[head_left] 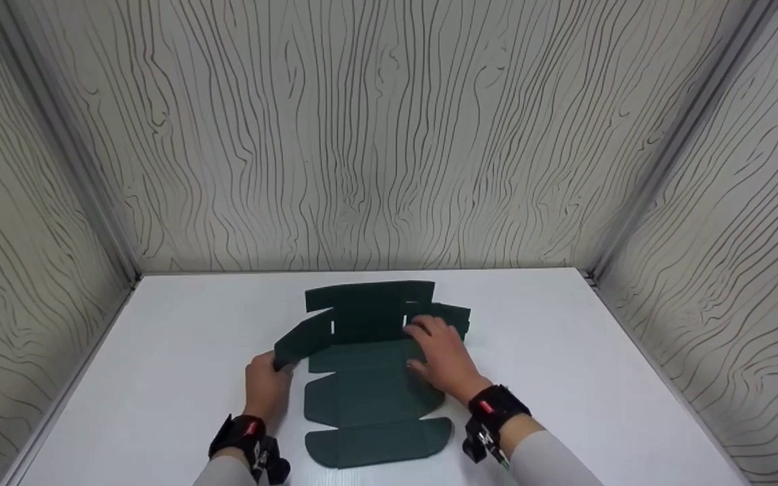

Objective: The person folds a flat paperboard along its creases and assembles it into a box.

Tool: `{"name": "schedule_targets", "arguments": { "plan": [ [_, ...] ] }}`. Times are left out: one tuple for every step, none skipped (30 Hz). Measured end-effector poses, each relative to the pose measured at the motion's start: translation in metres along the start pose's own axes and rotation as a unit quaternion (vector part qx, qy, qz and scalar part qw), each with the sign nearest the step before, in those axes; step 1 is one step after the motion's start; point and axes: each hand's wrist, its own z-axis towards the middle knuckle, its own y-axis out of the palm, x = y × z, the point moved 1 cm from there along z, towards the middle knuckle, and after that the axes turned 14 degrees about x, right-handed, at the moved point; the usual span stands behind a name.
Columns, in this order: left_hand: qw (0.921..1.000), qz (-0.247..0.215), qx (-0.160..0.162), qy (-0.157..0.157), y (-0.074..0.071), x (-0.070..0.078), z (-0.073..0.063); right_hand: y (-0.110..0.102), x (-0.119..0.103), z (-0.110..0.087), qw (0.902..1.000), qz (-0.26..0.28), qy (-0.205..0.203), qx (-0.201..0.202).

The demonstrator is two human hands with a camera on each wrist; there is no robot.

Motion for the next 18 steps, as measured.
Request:
{"name": "schedule_targets", "arguments": {
  "plan": [
    [1.0000, 0.001, -0.001, 0.001, 0.000, 0.000, 0.000, -0.003, 0.000, 0.007, 0.9997, -0.004, -0.002, 0.024],
    [1.0000, 0.003, -0.003, 0.000, 0.000, 0.000, 0.000, -0.005, 0.001, 0.014, 0.9990, -0.009, -0.004, 0.044],
    [1.0000, 0.003, -0.004, 0.000, 0.000, 0.000, 0.001, -0.008, 0.001, 0.021, 0.9981, -0.015, -0.008, 0.060],
    [1.0000, 0.003, -0.006, -0.002, 0.000, 0.000, 0.001, -0.012, 0.001, 0.028, 0.9974, -0.021, -0.011, 0.069],
    [1.0000, 0.002, -0.007, -0.003, 0.000, 0.000, 0.001, -0.016, 0.001, 0.035, 0.9969, -0.027, -0.013, 0.073],
    [0.9999, 0.001, -0.009, -0.006, 0.000, 0.000, 0.001, -0.018, 0.001, 0.042, 0.9965, -0.033, -0.015, 0.075],
    [0.9999, 0.000, -0.012, -0.009, 0.000, 0.000, 0.001, -0.021, 0.000, 0.048, 0.9963, -0.039, -0.017, 0.074],
    [0.9998, 0.000, -0.013, -0.011, 0.000, 0.000, 0.002, -0.024, -0.001, 0.054, 0.9966, -0.044, -0.019, 0.068],
    [0.9998, -0.001, -0.014, -0.013, 0.000, 0.001, 0.002, -0.026, -0.002, 0.060, 0.9971, -0.045, -0.018, 0.057],
    [0.9998, -0.002, -0.016, -0.015, 0.000, 0.001, 0.003, -0.027, -0.004, 0.064, 0.9977, -0.048, -0.017, 0.044],
    [0.9998, -0.001, -0.015, -0.014, 0.000, 0.001, 0.003, -0.027, -0.006, 0.068, 0.9980, -0.052, -0.017, 0.030],
    [0.9998, -0.002, -0.015, -0.012, 0.000, 0.001, 0.003, -0.027, -0.008, 0.071, 0.9982, -0.055, -0.016, 0.015],
    [0.9999, -0.002, -0.013, -0.009, 0.000, 0.001, 0.003, -0.027, -0.010, 0.073, 0.9983, -0.056, -0.017, 0.002],
    [0.9999, -0.001, -0.012, -0.007, 0.001, 0.001, 0.003, -0.026, -0.012, 0.074, 0.9982, -0.056, -0.018, -0.012],
    [0.9999, 0.001, -0.011, -0.004, 0.001, 0.000, 0.003, -0.025, -0.014, 0.075, 0.9980, -0.056, -0.019, -0.021],
    [0.9999, 0.002, -0.010, -0.003, 0.001, 0.000, 0.003, -0.024, -0.015, 0.075, 0.9979, -0.055, -0.020, -0.028],
    [1.0000, 0.003, -0.009, -0.001, 0.001, -0.001, 0.003, -0.023, -0.016, 0.074, 0.9979, -0.052, -0.022, -0.030],
    [1.0000, 0.002, -0.008, 0.001, 0.001, -0.001, 0.003, -0.022, -0.016, 0.074, 0.9981, -0.048, -0.022, -0.031]
  ]
}}
